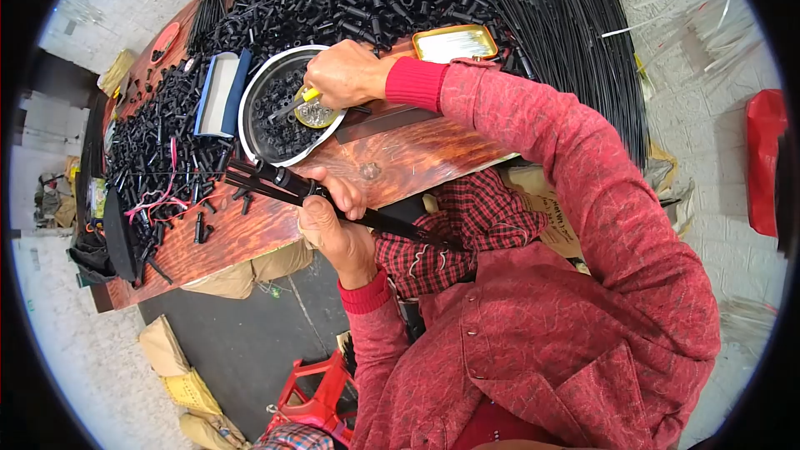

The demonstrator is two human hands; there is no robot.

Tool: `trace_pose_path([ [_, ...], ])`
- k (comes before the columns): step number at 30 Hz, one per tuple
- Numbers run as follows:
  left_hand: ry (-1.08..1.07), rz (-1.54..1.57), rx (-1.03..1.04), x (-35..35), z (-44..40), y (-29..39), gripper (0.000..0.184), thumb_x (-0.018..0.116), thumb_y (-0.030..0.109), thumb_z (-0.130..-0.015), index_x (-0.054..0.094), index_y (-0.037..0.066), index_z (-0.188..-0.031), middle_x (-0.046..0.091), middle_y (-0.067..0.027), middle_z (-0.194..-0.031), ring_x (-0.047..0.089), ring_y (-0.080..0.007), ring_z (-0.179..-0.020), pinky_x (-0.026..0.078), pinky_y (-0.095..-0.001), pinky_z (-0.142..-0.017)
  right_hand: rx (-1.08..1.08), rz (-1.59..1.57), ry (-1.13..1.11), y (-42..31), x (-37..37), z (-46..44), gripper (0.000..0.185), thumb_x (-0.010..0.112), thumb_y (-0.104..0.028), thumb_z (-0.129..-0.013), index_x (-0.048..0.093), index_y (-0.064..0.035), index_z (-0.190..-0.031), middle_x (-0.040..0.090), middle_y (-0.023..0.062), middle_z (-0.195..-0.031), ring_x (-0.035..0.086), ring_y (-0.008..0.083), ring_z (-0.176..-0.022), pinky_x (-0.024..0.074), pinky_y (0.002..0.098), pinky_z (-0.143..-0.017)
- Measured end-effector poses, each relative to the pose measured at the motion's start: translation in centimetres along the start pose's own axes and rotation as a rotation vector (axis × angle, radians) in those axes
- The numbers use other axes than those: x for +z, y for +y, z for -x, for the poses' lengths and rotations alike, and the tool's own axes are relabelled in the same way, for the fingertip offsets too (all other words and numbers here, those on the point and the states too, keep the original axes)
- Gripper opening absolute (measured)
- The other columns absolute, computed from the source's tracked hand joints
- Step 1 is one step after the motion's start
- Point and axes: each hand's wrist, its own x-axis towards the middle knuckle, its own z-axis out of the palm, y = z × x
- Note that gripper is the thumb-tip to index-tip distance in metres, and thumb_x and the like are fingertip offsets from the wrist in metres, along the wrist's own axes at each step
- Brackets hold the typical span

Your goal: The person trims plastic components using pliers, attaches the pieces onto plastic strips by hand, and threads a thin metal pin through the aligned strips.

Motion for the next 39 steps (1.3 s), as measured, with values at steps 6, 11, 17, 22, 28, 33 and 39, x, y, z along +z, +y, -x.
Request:
trace_pose_path([
  [6,0.004,0.01,-0.012,0.2,-0.2,-0.2,0.045,0.058,0.041,-0.097,0.051,0.003,-0.121,0.041,0.0003,-0.072,0.037,-0.0089,-0.059,0.03,-0.0225,-0.051,0.208,-0.328,-0.038,0.0,-1.1,0.7,0.028,0.068,-0.028,-0.073,0.074,-0.009,-0.093,0.07,0.0165,-0.08,0.069,0.0346,-0.074,0.0531,0.045,-0.069],
  [11,0.012,0.018,-0.015,0.2,-0.4,-0.4,0.044,0.059,0.04,-0.097,0.052,0.004,-0.121,0.039,0.0015,-0.072,0.036,-0.0078,-0.059,0.029,-0.0218,-0.05,0.409,-0.508,-0.095,0.9,-0.5,-0.1,0.037,0.072,-0.035,-0.073,0.071,-0.0049,-0.094,0.07,0.0134,-0.078,0.069,0.0292,-0.072,0.0519,0.0409,-0.068],
  [17,0.005,0.003,-0.013,0.2,-0.9,-0.6,0.044,0.058,0.041,-0.097,0.051,0.003,-0.119,0.039,0.0014,-0.072,0.036,-0.0077,-0.058,0.028,-0.0215,-0.05,0.508,-0.981,-0.188,0.9,-1.4,0.6,0.027,0.073,-0.027,-0.077,0.063,-0.0012,-0.078,0.058,0.0039,-0.062,0.053,0.0129,-0.052,0.0435,0.0289,-0.05],
  [22,-0.025,0.032,-0.028,0.1,-1.0,-0.7,0.045,0.057,0.042,-0.098,0.05,0.003,-0.119,0.043,-0.0008,-0.072,0.038,-0.0098,-0.059,0.032,-0.0236,-0.052,0.54,-1.04,-0.179,0.5,-1.8,1.0,0.026,0.072,-0.026,-0.078,0.062,-0.0017,-0.076,0.057,0.0026,-0.061,0.051,0.0114,-0.051,0.0423,0.0273,-0.048],
  [28,-0.019,0.037,-0.014,0.2,-0.9,-0.6,0.044,0.056,0.041,-0.098,0.05,0.002,-0.118,0.043,-0.0009,-0.072,0.039,-0.0099,-0.06,0.032,-0.0237,-0.052,0.511,-1.073,-0.141,0.2,-1.9,1.2,0.026,0.072,-0.026,-0.078,0.063,-0.0014,-0.078,0.059,0.0025,-0.063,0.052,0.0114,-0.051,0.0429,0.0275,-0.048],
  [33,-0.022,0.036,-0.019,0.1,-0.7,-0.5,0.045,0.057,0.041,-0.098,0.05,0.002,-0.119,0.043,-0.0009,-0.072,0.039,-0.0099,-0.06,0.032,-0.0237,-0.052,0.5,-1.266,-0.127,0.1,-1.3,1.8,0.02,0.072,-0.021,-0.081,0.062,-0.0033,-0.077,0.058,0.0009,-0.064,0.051,0.0084,-0.053,0.0414,0.024,-0.048],
  [39,-0.045,0.095,-0.009,0.7,-0.3,-0.2,0.042,0.063,0.033,-0.096,0.05,0.001,-0.12,0.043,-0.0006,-0.073,0.04,-0.0098,-0.06,0.032,-0.0234,-0.053,0.318,-1.661,-0.181,-1.5,-2.3,5.4,0.014,0.07,-0.015,-0.083,0.062,-0.0053,-0.077,0.057,-0.0004,-0.066,0.051,0.006,-0.053,0.0404,0.0205,-0.048],
])
